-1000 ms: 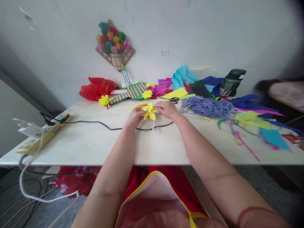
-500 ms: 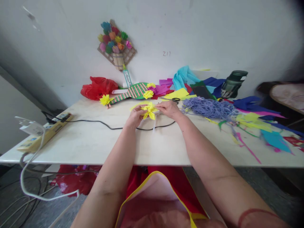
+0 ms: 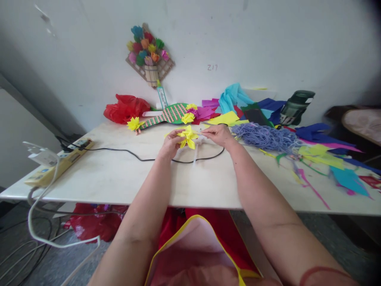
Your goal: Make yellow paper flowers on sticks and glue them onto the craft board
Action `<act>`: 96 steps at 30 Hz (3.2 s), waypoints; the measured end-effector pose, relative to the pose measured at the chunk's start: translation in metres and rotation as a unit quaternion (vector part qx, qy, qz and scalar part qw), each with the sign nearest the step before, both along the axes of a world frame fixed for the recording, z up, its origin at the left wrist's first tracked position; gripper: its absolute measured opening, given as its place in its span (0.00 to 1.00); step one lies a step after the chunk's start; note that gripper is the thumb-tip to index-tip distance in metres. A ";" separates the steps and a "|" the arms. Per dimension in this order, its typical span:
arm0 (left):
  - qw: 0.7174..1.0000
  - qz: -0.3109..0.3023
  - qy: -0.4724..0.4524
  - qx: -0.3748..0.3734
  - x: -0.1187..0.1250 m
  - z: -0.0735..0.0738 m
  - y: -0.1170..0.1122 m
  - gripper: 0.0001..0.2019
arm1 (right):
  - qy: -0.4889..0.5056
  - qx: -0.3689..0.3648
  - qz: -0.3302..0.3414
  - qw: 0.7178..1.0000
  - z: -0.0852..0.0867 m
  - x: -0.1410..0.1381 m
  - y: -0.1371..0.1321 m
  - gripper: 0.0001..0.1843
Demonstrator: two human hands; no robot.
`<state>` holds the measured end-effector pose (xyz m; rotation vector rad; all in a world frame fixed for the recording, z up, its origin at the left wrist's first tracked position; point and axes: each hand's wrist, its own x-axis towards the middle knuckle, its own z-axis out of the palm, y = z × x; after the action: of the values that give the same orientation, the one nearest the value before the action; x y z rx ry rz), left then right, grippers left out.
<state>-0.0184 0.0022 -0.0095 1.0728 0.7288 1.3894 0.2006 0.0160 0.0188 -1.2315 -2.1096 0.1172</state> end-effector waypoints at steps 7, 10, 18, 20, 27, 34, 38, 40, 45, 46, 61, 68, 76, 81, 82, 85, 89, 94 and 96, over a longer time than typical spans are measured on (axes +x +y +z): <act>1.000 -0.003 0.005 0.006 -0.001 0.000 0.000 0.21 | 0.019 -0.014 -0.009 1.000 0.001 0.004 0.000 0.11; 1.000 -0.003 0.010 0.005 -0.001 0.000 0.001 0.21 | 0.023 -0.016 -0.006 1.000 0.002 0.005 -0.001 0.11; 1.000 0.005 0.008 0.000 0.001 0.001 -0.001 0.21 | 0.020 -0.021 -0.010 1.000 0.006 0.007 -0.005 0.11; 1.000 0.005 0.014 0.004 0.001 0.001 -0.001 0.21 | 0.018 -0.025 -0.010 0.999 0.006 0.008 -0.005 0.10; 1.000 0.011 0.029 0.004 0.000 -0.001 0.001 0.21 | -0.003 -0.042 -0.017 0.999 0.008 0.008 -0.004 0.10; 0.999 0.011 0.046 0.005 0.001 0.002 -0.001 0.22 | -0.011 -0.040 -0.011 0.999 0.012 0.008 -0.005 0.09; 0.999 0.005 0.051 0.005 0.002 0.003 -0.003 0.22 | -0.006 -0.036 -0.011 0.999 0.012 0.008 -0.006 0.09; 0.999 0.005 0.050 0.005 0.002 0.003 -0.003 0.22 | -0.004 -0.038 -0.012 0.999 0.012 0.007 -0.006 0.09; 0.999 0.005 0.054 -0.003 0.002 0.003 -0.003 0.21 | -0.006 -0.041 -0.008 0.999 0.010 0.008 -0.004 0.09; 0.998 0.006 0.054 -0.003 0.002 0.003 -0.003 0.21 | -0.004 -0.041 -0.006 0.999 0.010 0.009 -0.003 0.09; 0.998 0.002 0.057 -0.005 0.002 0.002 -0.003 0.21 | 0.024 -0.073 0.032 0.996 0.009 0.012 -0.002 0.09; 0.998 0.004 0.056 -0.008 0.002 0.002 -0.002 0.20 | 0.027 -0.072 0.042 0.996 0.007 0.013 0.000 0.11; 0.998 0.005 0.065 -0.006 0.001 0.001 -0.001 0.18 | 0.030 -0.078 0.050 0.995 0.005 0.014 0.001 0.12; 0.998 0.005 0.064 -0.007 0.001 0.000 0.000 0.18 | 0.021 -0.089 0.049 0.995 0.006 0.013 0.000 0.14; 0.998 0.004 0.062 -0.008 0.001 0.000 0.000 0.18 | 0.021 -0.091 0.048 0.994 0.006 0.013 0.000 0.14; 0.998 0.002 0.060 -0.008 0.001 0.001 0.000 0.17 | 0.023 -0.091 0.048 0.994 0.006 0.013 0.000 0.14; 0.998 0.006 0.060 -0.011 0.002 0.001 -0.001 0.17 | 0.024 -0.094 0.049 0.994 0.004 0.012 0.001 0.14; 0.998 0.003 0.059 -0.009 0.001 -0.001 0.001 0.17 | 0.022 -0.096 0.047 0.994 0.004 0.013 0.001 0.14; 0.998 0.006 0.058 -0.006 0.001 -0.001 0.001 0.17 | 0.025 -0.096 0.042 0.994 0.005 0.014 0.000 0.13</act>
<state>-0.0176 0.0032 -0.0107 1.1489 0.8275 1.3399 0.2142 0.0160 0.0239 -1.2344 -2.1470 0.3922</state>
